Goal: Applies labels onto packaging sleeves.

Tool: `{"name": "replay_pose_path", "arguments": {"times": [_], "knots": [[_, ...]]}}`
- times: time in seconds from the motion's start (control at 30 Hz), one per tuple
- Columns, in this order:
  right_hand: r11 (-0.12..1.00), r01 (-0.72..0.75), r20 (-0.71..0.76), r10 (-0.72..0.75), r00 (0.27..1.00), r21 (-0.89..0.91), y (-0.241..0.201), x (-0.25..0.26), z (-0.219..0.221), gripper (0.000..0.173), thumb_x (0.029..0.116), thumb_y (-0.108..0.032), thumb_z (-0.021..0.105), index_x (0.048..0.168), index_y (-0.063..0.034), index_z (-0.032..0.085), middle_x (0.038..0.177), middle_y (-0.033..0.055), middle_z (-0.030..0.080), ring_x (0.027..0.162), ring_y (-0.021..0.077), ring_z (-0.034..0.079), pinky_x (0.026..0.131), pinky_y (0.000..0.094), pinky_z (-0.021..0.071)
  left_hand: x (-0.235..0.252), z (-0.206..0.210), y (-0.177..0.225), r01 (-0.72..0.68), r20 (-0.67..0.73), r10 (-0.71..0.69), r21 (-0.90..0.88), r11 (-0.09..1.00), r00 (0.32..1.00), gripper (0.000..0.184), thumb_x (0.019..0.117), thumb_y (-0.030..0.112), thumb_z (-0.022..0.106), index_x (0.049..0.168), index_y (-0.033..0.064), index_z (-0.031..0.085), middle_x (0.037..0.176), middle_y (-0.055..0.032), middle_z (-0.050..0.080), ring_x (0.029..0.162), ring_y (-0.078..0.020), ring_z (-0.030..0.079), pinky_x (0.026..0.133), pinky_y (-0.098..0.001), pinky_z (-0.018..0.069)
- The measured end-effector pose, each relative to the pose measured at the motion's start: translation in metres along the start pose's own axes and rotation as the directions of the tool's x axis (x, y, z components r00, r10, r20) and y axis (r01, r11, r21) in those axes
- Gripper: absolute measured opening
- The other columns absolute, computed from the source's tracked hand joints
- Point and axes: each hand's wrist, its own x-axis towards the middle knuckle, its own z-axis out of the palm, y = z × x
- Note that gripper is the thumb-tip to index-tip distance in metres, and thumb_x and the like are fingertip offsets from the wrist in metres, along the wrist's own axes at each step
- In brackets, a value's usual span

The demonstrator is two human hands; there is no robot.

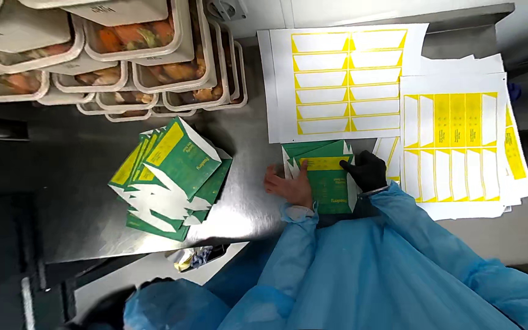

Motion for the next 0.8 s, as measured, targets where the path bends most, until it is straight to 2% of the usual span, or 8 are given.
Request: {"name": "replay_pose_path", "arguments": {"times": [0.07,0.17,0.27,0.37,0.47,0.57,0.67,0.8], "knots": [[0.965,0.232,-0.044,-0.239,0.970,-0.119,0.003,-0.002,0.001,0.047,0.0822,-0.045,0.082,0.088,-0.0011,0.066,0.086,0.0169,0.065,0.083,0.0356,0.065,0.072,0.0555,0.0548,0.014,0.072,-0.094,-0.462,-0.200,0.456,0.015,0.887,0.867,0.072,0.0904,0.041,0.078,0.139,-0.0034,0.050,0.141,-0.0319,0.047,0.130,-0.0485,0.047,0.107,-0.0570,0.0433],[0.707,0.659,0.053,-0.671,0.740,-0.255,0.006,-0.010,0.008,0.035,0.1010,-0.027,0.061,0.126,-0.0036,0.068,0.128,0.0188,0.067,0.122,0.0366,0.063,0.103,0.0538,0.0511,0.015,0.082,-0.108,-0.822,0.181,0.802,0.105,0.559,0.569,0.052,0.1051,0.031,0.054,0.148,0.0026,0.050,0.157,-0.0188,0.045,0.148,-0.0359,0.038,0.119,-0.0558,0.0339],[0.572,0.782,0.230,-0.750,0.621,-0.247,0.021,-0.019,0.026,0.059,0.1078,-0.043,0.042,0.157,-0.0099,0.044,0.163,0.0090,0.042,0.153,0.0251,0.034,0.126,0.0526,0.0265,0.007,0.083,-0.118,-0.858,0.410,0.754,0.207,0.471,0.513,0.073,0.1022,0.045,0.043,0.162,0.0061,0.027,0.171,-0.0084,0.020,0.158,-0.0271,0.014,0.126,-0.0574,0.0151],[0.605,0.735,0.282,-0.680,0.677,-0.305,0.044,-0.016,0.023,0.078,0.1041,-0.062,0.037,0.162,-0.0103,0.033,0.170,0.0066,0.029,0.158,0.0211,0.021,0.128,0.0552,0.0160,0.011,0.073,-0.120,-0.731,0.339,0.648,0.359,0.581,0.682,0.111,0.0875,0.086,0.039,0.165,0.0083,0.019,0.172,-0.0076,0.015,0.159,-0.0275,0.012,0.126,-0.0607,0.0135],[0.592,0.705,0.248,-0.670,0.700,-0.391,0.055,-0.023,0.012,0.081,0.1037,-0.063,0.036,0.160,-0.0049,0.035,0.167,0.0122,0.032,0.157,0.0252,0.024,0.128,0.0555,0.0144,0.015,0.056,-0.120,-0.635,0.260,0.586,0.438,0.637,0.767,0.136,0.0727,0.099,0.039,0.162,-0.0013,0.018,0.171,-0.0182,0.014,0.158,-0.0383,0.011,0.125,-0.0630,0.0113],[0.574,0.727,0.098,-0.756,0.647,-0.376,0.067,-0.031,-0.022,0.061,0.1060,-0.047,0.047,0.148,-0.0027,0.054,0.156,0.0166,0.050,0.149,0.0296,0.041,0.125,0.0546,0.0271,0.014,0.037,-0.123,-0.837,0.431,0.724,0.178,0.517,0.539,0.141,0.0662,0.094,0.060,0.162,-0.0016,0.020,0.170,-0.0213,0.014,0.157,-0.0376,0.015,0.126,-0.0572,0.0213],[0.654,0.662,0.049,-0.697,0.716,-0.365,0.099,-0.041,-0.062,0.052,0.1055,-0.041,0.048,0.142,-0.0065,0.061,0.152,0.0155,0.054,0.146,0.0310,0.046,0.123,0.0554,0.0315,0.002,0.025,-0.121,-0.931,0.731,0.613,0.086,0.355,0.301,0.144,0.0512,0.070,0.090,0.162,0.0027,0.027,0.171,-0.0176,0.011,0.158,-0.0367,0.009,0.126,-0.0593,0.0165],[0.752,0.542,0.021,-0.578,0.816,-0.374,0.156,-0.042,-0.097,0.050,0.1044,-0.044,0.050,0.136,-0.0082,0.066,0.147,0.0152,0.058,0.139,0.0339,0.052,0.117,0.0559,0.0400,-0.010,0.015,-0.103,-0.948,0.890,0.397,0.106,0.300,0.225,0.098,0.0805,0.040,0.085,0.156,-0.0019,0.038,0.169,-0.0241,0.016,0.156,-0.0413,0.014,0.122,-0.0658,0.0203]]}}
